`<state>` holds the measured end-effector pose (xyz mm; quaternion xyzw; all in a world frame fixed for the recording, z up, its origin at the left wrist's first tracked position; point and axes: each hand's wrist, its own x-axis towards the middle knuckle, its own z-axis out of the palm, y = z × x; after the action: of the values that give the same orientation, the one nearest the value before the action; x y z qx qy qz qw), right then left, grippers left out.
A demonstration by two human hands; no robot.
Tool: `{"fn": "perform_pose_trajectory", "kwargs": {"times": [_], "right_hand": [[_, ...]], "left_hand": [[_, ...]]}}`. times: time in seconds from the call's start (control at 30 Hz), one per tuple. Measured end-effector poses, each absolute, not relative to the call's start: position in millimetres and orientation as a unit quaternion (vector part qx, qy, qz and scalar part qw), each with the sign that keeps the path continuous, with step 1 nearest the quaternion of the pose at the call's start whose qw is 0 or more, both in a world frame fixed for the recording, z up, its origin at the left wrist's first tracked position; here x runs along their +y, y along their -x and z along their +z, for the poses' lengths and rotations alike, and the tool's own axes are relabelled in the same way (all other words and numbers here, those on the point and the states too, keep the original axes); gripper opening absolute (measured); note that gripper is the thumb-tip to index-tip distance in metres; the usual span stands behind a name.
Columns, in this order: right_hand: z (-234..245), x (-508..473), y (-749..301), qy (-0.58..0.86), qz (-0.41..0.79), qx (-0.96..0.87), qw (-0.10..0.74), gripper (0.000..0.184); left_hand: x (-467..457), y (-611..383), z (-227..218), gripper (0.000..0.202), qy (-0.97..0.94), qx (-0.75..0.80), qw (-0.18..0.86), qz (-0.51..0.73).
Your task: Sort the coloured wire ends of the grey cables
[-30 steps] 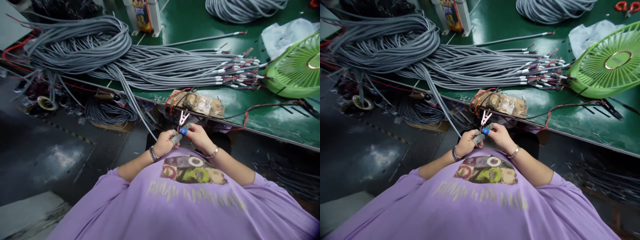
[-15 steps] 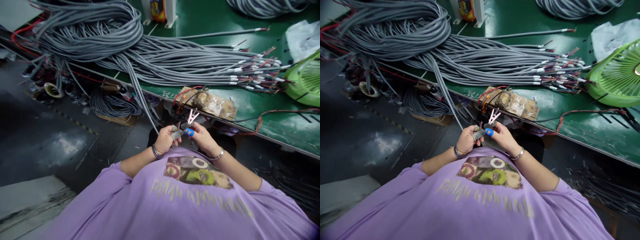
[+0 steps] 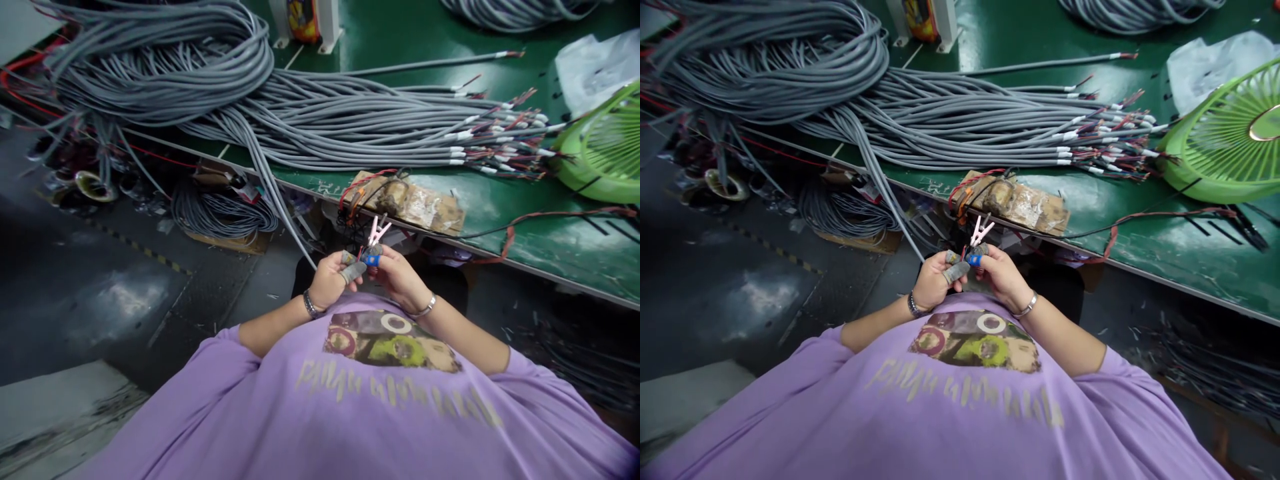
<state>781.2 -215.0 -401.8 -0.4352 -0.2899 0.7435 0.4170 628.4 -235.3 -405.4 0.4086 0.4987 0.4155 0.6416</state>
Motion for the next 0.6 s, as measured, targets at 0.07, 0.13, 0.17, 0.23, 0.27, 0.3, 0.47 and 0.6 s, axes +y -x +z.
{"fn": "perform_pose_trajectory", "kwargs": {"times": [0.07, 0.13, 0.17, 0.23, 0.27, 0.3, 0.47, 0.6], "right_hand": [[-402.3, -215.3, -781.5, 0.433, 0.733, -0.302, 0.429, 0.018], [-401.7, -215.0, -782.2, 0.438, 0.713, -0.343, 0.427, 0.022], [-400.9, -214.8, -782.4, 0.44, 0.705, -0.364, 0.422, 0.025], [-398.7, -214.2, -782.2, 0.438, 0.696, -0.394, 0.411, 0.031], [-397.7, -213.8, -781.7, 0.436, 0.693, -0.403, 0.408, 0.032], [-397.2, -213.4, -781.0, 0.436, 0.692, -0.407, 0.408, 0.034], [-401.1, -211.6, -776.8, 0.433, 0.724, -0.341, 0.416, 0.037], [-403.0, -213.0, -776.0, 0.44, 0.731, -0.332, 0.403, 0.036]], "left_hand": [[-235.2, -627.4, -405.4, 0.035, -0.405, 0.49, 0.652, 0.414], [-235.2, -626.3, -403.5, 0.033, -0.41, 0.491, 0.652, 0.406], [-235.2, -625.9, -402.2, 0.032, -0.415, 0.493, 0.65, 0.403], [-235.5, -625.4, -400.2, 0.028, -0.423, 0.495, 0.645, 0.399], [-235.8, -625.3, -399.8, 0.027, -0.427, 0.496, 0.643, 0.398], [-236.1, -625.3, -399.9, 0.026, -0.429, 0.498, 0.64, 0.398], [-236.8, -624.7, -405.2, 0.032, -0.374, 0.506, 0.64, 0.442], [-235.0, -622.9, -406.7, 0.034, -0.39, 0.503, 0.669, 0.384]]}}
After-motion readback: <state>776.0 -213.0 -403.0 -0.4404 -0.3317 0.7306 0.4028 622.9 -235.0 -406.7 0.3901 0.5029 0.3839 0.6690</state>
